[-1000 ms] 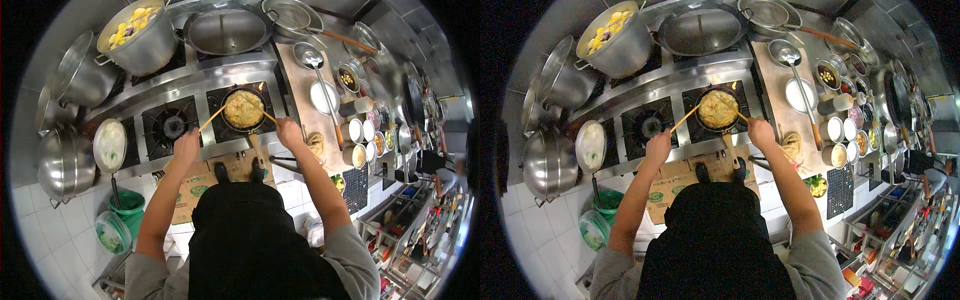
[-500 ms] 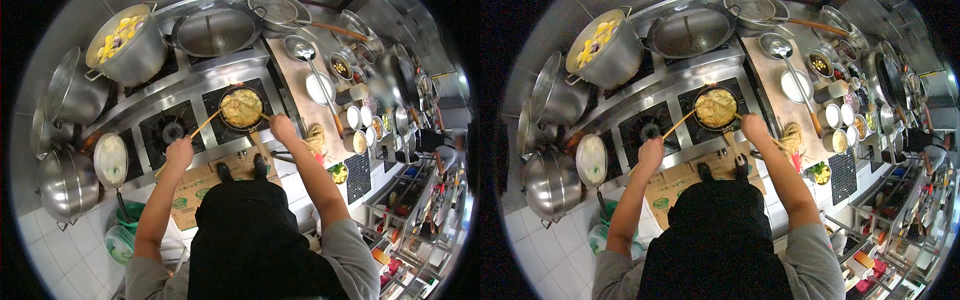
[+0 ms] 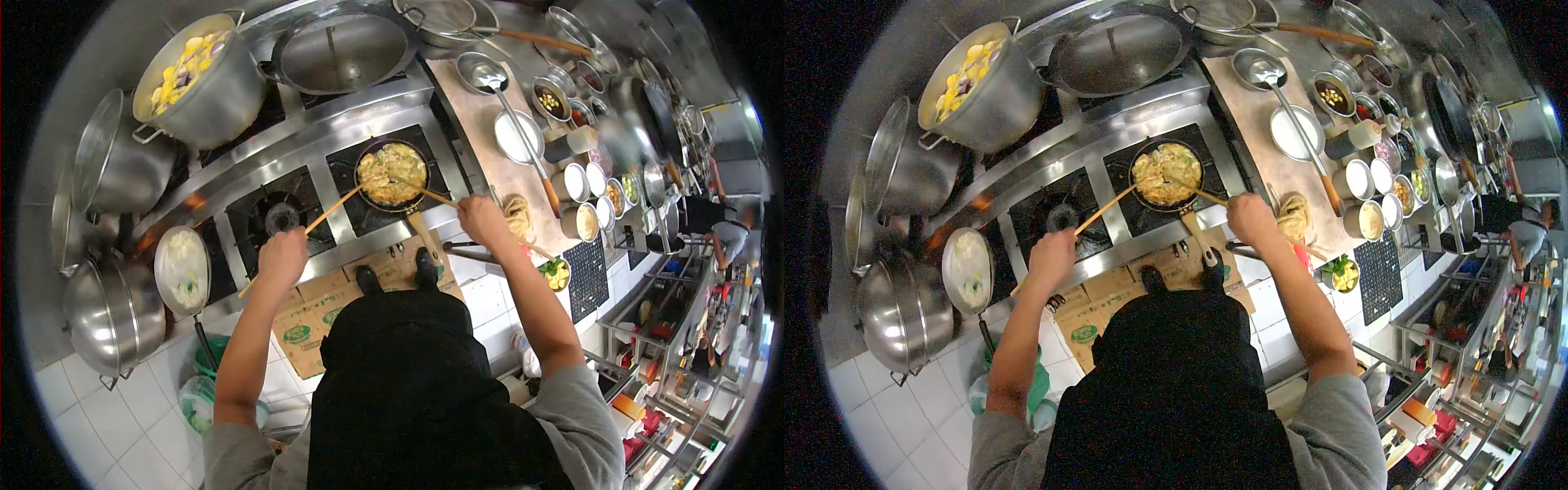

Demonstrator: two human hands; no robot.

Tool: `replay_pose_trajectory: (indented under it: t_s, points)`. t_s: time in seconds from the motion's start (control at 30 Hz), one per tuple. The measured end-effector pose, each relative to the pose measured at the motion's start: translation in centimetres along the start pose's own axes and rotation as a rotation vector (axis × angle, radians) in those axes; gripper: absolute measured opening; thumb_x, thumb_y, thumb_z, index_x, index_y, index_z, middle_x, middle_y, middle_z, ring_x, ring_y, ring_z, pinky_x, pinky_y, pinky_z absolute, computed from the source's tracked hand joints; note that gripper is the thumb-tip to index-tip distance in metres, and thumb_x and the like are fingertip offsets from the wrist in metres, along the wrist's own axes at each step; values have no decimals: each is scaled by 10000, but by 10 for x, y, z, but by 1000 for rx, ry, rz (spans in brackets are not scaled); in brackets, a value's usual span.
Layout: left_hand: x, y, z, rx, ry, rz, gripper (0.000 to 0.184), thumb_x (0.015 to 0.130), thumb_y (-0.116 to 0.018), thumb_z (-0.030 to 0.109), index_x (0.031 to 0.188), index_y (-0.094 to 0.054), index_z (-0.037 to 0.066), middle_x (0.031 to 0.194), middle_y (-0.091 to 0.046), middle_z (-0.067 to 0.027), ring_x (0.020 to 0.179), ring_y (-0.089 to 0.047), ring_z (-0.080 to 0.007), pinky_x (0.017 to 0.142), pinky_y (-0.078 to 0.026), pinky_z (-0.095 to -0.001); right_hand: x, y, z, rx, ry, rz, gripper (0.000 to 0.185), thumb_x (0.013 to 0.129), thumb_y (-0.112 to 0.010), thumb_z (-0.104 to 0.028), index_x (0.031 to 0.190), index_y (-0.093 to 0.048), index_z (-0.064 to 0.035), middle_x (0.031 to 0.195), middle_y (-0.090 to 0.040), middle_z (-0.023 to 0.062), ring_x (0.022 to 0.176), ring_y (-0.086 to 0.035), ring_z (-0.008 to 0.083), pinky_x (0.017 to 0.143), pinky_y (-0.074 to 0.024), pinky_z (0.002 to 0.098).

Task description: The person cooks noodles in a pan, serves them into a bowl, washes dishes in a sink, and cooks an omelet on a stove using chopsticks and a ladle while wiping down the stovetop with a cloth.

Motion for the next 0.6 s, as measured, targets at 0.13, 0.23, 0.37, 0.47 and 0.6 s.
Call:
replay_pose_trajectory:
  t_s: [0.13, 0.23, 0.37, 0.47, 0.6]
  points:
    - [4, -4, -4, 37, -6, 1, 181, 909, -528, 133, 927, -678, 34, 849, -694, -247, 828, -687, -442, 741, -544, -548, 0, -14, -20, -33, 13, -74, 256, 898, -538, -176, 851, -716, 2, 874, -699, 245, 817, -697, 421, 751, -565, 522]
    - [9, -2, -16, 57, 7, -29, 196, 927, -530, 151, 946, -687, 35, 847, -691, -252, 831, -682, -448, 746, -543, -548, -1, 1, 11, -136, -12, -52, 255, 894, -536, -160, 849, -731, -4, 881, -706, 239, 785, -702, 419, 739, -574, 511]
    - [5, 0, 16, -48, -43, -105, 201, 962, -534, 178, 982, -678, 40, 854, -688, -250, 836, -682, -436, 759, -536, -555, 5, 57, 17, -140, -65, -22, 253, 860, -577, -176, 829, -725, 26, 855, -695, 269, 806, -706, 412, 755, -577, 492]
    - [25, -36, 36, -124, -132, -64, 229, 952, -546, 196, 995, -692, 25, 857, -698, -251, 844, -689, -438, 758, -547, -544, 28, 30, 45, -173, -90, -15, 252, 853, -576, -186, 826, -725, 16, 841, -692, 262, 822, -699, 412, 765, -570, 495]
    - [20, -46, 12, -6, -58, -136, 235, 989, -517, 214, 982, -676, 41, 856, -687, -247, 841, -673, -446, 757, -533, -547, 39, 23, 46, -238, -50, 29, 262, 866, -557, -207, 819, -725, -12, 830, -690, 243, 808, -682, 422, 758, -560, 507]
Point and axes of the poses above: each hand's wrist, its own x-axis towards the middle knuckle, its own y-axis out of the back of the hand, z = x × y, the point moved 6 cm from there along x, towards the middle knuckle
